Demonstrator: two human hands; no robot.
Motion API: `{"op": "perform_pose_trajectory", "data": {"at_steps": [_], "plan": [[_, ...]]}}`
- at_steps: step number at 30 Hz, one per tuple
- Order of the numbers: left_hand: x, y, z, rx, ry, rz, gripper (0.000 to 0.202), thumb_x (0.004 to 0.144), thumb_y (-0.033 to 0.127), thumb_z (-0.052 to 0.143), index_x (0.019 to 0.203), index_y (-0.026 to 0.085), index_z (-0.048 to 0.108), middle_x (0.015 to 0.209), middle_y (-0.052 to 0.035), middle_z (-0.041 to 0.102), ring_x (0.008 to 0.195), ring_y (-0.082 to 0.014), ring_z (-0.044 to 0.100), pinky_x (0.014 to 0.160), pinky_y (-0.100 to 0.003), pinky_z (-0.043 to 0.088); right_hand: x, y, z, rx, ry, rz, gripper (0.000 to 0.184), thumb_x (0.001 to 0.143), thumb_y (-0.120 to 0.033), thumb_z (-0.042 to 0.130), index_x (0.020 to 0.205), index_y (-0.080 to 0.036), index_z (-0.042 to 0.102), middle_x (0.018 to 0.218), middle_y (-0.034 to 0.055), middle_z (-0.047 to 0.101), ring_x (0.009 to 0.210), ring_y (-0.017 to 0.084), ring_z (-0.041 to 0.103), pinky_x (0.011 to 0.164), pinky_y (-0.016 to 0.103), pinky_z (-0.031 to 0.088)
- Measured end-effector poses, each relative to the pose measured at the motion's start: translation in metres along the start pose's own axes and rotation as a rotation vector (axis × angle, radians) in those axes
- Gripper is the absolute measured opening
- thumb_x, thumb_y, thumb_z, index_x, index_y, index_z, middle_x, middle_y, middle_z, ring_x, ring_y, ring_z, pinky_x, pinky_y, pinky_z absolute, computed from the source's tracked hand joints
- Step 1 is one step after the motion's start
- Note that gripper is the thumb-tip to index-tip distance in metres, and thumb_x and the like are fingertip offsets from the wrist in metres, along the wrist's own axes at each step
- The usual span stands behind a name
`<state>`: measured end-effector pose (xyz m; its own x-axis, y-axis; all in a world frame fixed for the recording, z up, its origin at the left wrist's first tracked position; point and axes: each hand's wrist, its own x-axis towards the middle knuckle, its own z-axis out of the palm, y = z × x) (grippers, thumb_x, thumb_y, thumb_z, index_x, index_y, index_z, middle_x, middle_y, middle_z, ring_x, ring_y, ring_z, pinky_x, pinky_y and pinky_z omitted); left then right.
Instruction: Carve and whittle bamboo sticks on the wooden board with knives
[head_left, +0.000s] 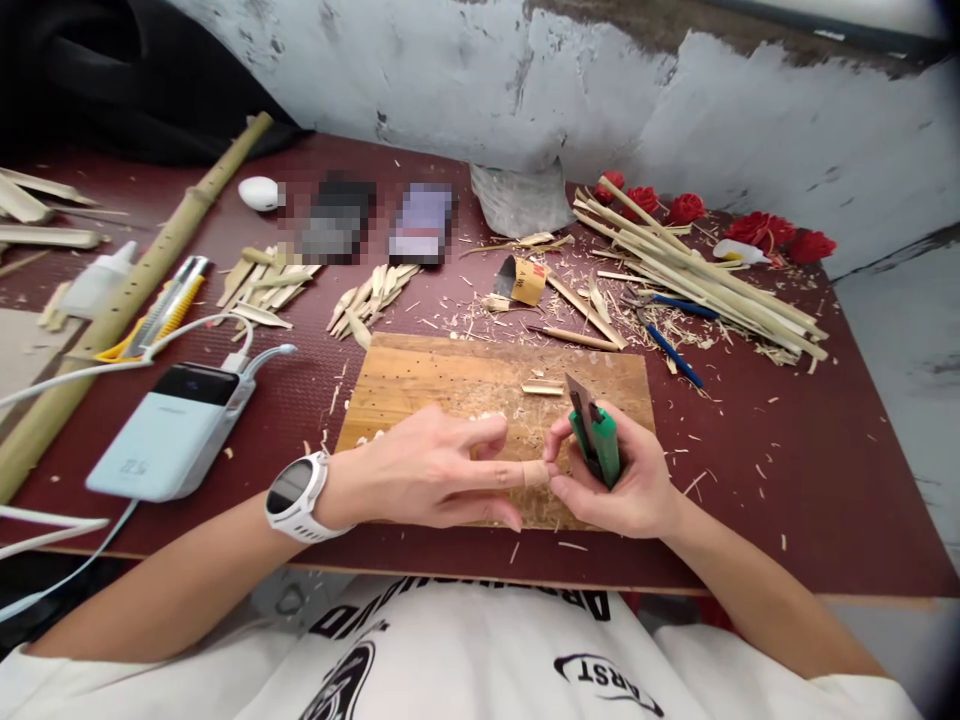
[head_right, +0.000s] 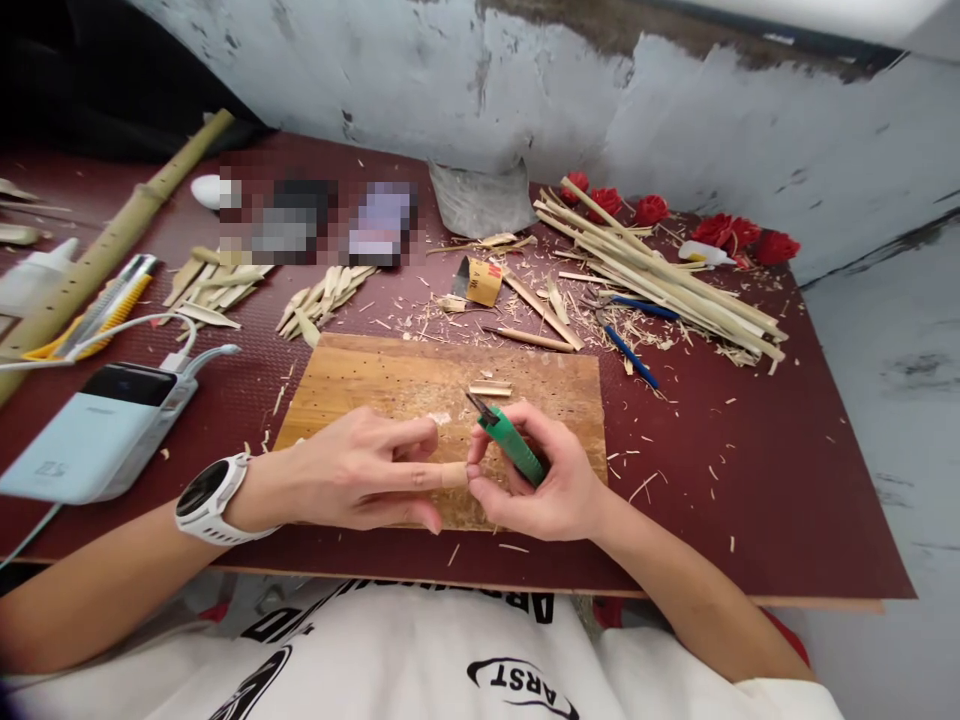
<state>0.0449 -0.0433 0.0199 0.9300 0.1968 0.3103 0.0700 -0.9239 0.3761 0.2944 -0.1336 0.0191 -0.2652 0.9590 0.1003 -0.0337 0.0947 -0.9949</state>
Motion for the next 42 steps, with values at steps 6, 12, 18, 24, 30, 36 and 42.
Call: {"op": "perform_pose_trajectory", "data": {"at_steps": [6, 12, 18, 24, 30, 36, 42], "plan": [[0.0003, 0.0011, 0.0013, 0.0, 0.005, -0.006, 0.048, 0.106, 0.058, 0.052, 0.144, 0.031, 0.057, 0.094, -0.0011, 0.055, 0.06, -0.0096, 0.049, 0.05, -0.024, 0.032, -0.0001, -0.0019, 0.0003, -0.131, 0.029, -0.047, 0.044, 0.08, -0.007, 0.077, 0.116, -0.026, 0.06, 0.098, -0.0007, 0.069, 0.047, 0.002, 0.041, 0.042, 0.021, 0.034], [-0.0007, 0.0025, 0.0005, 0.023, -0.001, -0.026, 0.046, 0.104, 0.061, 0.054, 0.139, 0.033, 0.062, 0.094, -0.0019, 0.055, 0.06, -0.0098, 0.045, 0.05, -0.023, 0.033, 0.0002, -0.0043, 0.0015, -0.154, 0.023, -0.008, 0.042, 0.081, -0.01, 0.078, 0.115, -0.026, 0.06, 0.098, -0.001, 0.071, 0.047, 0.003, 0.042, 0.041, 0.021, 0.035], [-0.0003, 0.004, 0.0, 0.03, -0.034, -0.065, 0.049, 0.103, 0.064, 0.051, 0.142, 0.035, 0.06, 0.096, -0.0028, 0.052, 0.06, -0.0097, 0.045, 0.049, -0.021, 0.034, 0.0002, -0.0052, 0.0014, -0.171, 0.047, -0.009, 0.04, 0.082, -0.013, 0.079, 0.115, -0.026, 0.06, 0.101, -0.0003, 0.071, 0.047, 0.002, 0.04, 0.04, 0.021, 0.032], [-0.0019, 0.0036, 0.0007, 0.031, -0.046, -0.085, 0.049, 0.102, 0.066, 0.051, 0.137, 0.035, 0.064, 0.097, -0.0031, 0.051, 0.061, -0.0094, 0.047, 0.049, -0.02, 0.038, 0.0007, -0.0057, 0.0005, -0.235, 0.049, 0.009, 0.035, 0.082, -0.016, 0.08, 0.11, -0.024, 0.062, 0.09, -0.0011, 0.07, 0.046, 0.003, 0.043, 0.04, 0.02, 0.035], [-0.0018, 0.0036, 0.0011, 0.045, -0.083, -0.1, 0.045, 0.104, 0.064, 0.049, 0.136, 0.036, 0.065, 0.098, -0.0039, 0.051, 0.063, -0.0098, 0.048, 0.051, -0.02, 0.04, 0.001, -0.0035, 0.0022, -0.265, 0.059, -0.009, 0.034, 0.082, -0.018, 0.081, 0.109, -0.024, 0.062, 0.089, -0.0018, 0.071, 0.044, 0.003, 0.044, 0.039, 0.019, 0.036], [-0.0015, 0.0027, 0.0023, 0.102, -0.093, -0.108, 0.048, 0.103, 0.067, 0.048, 0.134, 0.035, 0.066, 0.1, -0.0046, 0.051, 0.064, -0.0099, 0.048, 0.05, -0.019, 0.039, 0.0026, -0.0018, 0.0043, -0.293, 0.066, 0.003, 0.03, 0.082, -0.018, 0.08, 0.106, -0.024, 0.062, 0.086, -0.0026, 0.071, 0.043, 0.003, 0.043, 0.039, 0.019, 0.035], [-0.0003, 0.0026, 0.004, 0.139, -0.089, -0.101, 0.052, 0.1, 0.069, 0.049, 0.139, 0.038, 0.063, 0.098, -0.0028, 0.048, 0.061, -0.0079, 0.042, 0.048, -0.018, 0.034, 0.0027, -0.0012, 0.0046, -0.308, 0.067, 0.023, 0.029, 0.084, -0.02, 0.08, 0.105, -0.024, 0.061, 0.086, -0.0027, 0.071, 0.043, 0.003, 0.045, 0.039, 0.019, 0.035]]}}
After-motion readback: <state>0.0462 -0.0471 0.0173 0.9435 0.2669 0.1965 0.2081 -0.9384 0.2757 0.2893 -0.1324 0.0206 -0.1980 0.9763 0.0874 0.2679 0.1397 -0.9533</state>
